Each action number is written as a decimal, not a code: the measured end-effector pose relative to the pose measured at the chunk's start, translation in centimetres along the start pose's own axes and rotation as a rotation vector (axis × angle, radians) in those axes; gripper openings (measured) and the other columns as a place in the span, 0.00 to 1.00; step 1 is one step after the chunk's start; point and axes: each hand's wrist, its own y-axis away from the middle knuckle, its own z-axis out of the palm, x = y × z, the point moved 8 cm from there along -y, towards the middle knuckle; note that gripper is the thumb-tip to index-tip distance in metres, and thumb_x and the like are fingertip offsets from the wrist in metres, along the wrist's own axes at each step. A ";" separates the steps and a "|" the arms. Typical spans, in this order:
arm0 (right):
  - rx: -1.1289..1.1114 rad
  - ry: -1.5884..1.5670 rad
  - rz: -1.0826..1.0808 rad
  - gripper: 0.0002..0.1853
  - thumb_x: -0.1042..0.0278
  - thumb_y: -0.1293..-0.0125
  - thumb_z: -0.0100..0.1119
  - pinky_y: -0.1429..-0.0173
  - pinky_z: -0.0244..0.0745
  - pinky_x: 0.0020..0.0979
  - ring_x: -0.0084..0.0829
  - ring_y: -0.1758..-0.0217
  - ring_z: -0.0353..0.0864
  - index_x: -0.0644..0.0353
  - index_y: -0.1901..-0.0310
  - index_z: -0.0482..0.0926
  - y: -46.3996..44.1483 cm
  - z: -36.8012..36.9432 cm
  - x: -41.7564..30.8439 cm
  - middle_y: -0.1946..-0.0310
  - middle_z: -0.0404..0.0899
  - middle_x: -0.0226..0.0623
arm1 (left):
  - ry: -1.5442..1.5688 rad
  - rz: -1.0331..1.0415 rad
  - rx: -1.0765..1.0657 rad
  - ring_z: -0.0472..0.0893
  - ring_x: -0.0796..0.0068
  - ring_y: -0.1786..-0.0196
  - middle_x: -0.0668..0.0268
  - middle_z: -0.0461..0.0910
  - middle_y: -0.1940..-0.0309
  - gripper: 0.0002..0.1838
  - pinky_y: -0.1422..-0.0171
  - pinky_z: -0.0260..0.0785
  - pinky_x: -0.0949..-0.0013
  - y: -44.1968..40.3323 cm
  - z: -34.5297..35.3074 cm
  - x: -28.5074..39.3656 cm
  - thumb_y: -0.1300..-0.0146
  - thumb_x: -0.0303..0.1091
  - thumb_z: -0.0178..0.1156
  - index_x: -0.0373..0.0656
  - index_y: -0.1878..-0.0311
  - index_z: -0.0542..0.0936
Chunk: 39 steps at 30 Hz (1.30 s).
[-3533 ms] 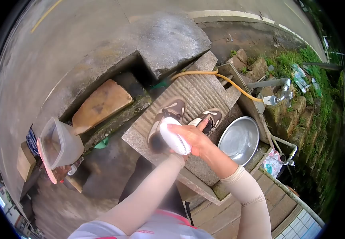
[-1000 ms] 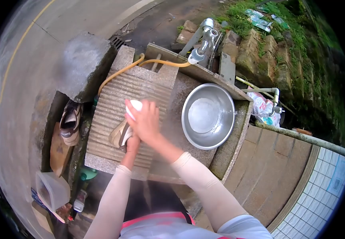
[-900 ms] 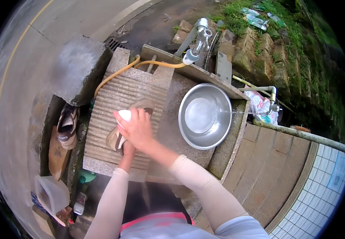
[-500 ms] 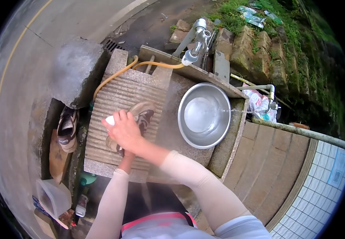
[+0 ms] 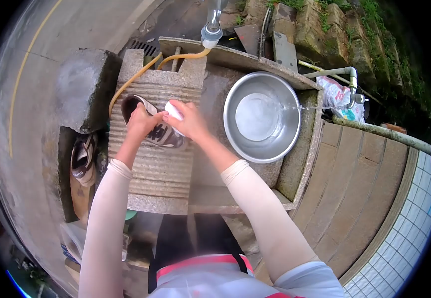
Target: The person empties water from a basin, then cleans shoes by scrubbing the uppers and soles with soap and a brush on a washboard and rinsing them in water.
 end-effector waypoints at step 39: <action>0.421 0.201 -0.337 0.23 0.57 0.44 0.66 0.51 0.67 0.40 0.42 0.58 0.67 0.44 0.44 0.79 1.2 0.4 -3.2 0.59 0.70 0.42 | 0.014 0.331 0.049 0.78 0.40 0.68 0.43 0.78 0.75 0.17 0.64 0.69 0.50 -1.4 1.7 -0.5 0.36 0.38 0.60 0.31 0.67 0.69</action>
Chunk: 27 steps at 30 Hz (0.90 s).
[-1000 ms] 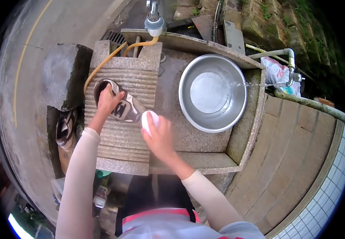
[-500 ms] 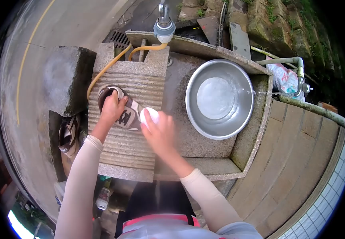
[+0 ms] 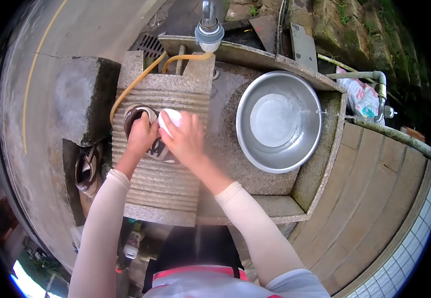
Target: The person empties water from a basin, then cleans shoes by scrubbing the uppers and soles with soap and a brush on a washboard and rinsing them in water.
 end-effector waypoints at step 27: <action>0.001 -0.109 -0.027 0.22 0.56 0.44 0.66 0.54 0.70 0.39 0.41 0.58 0.70 0.44 0.46 0.81 -2.3 2.1 0.8 0.61 0.72 0.39 | 0.028 0.019 0.086 0.77 0.50 0.76 0.48 0.76 0.80 0.16 0.71 0.67 0.56 0.0 -0.1 0.1 0.37 0.34 0.60 0.32 0.69 0.67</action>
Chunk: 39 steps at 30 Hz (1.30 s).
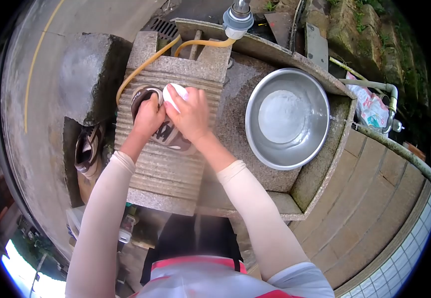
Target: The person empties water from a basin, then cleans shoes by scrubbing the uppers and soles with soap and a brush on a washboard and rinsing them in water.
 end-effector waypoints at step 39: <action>-0.284 -0.026 -0.099 0.30 0.56 0.46 0.70 0.47 0.69 0.40 0.45 0.51 0.68 0.47 0.39 0.77 10.4 -12.3 -8.0 0.47 0.70 0.44 | 1.308 -0.478 0.400 0.78 0.81 0.63 0.68 0.81 0.63 0.13 0.59 0.71 0.74 9.3 1.4 -1.0 0.31 0.40 0.59 0.39 0.55 0.78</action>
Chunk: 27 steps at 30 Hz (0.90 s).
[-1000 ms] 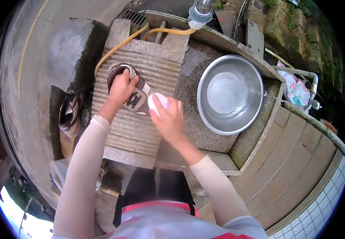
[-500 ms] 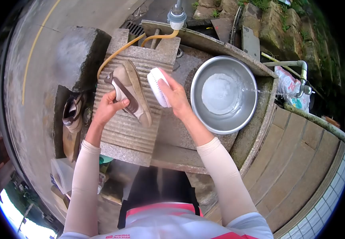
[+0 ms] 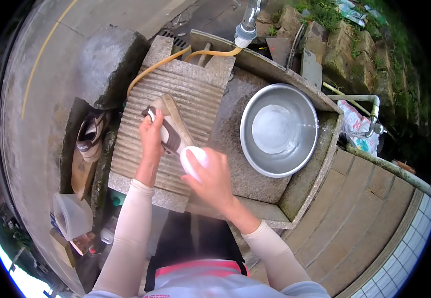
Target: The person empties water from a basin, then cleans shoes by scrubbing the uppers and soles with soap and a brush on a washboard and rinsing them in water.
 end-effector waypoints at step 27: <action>-0.067 0.111 -0.087 0.24 0.55 0.45 0.66 0.54 0.72 0.37 0.42 0.55 0.68 0.43 0.44 0.81 -4.9 1.4 2.2 0.54 0.72 0.39 | 0.107 -0.072 0.087 0.73 0.83 0.66 0.72 0.78 0.67 0.11 0.62 0.66 0.74 -2.2 2.6 -1.9 0.29 0.36 0.56 0.39 0.61 0.81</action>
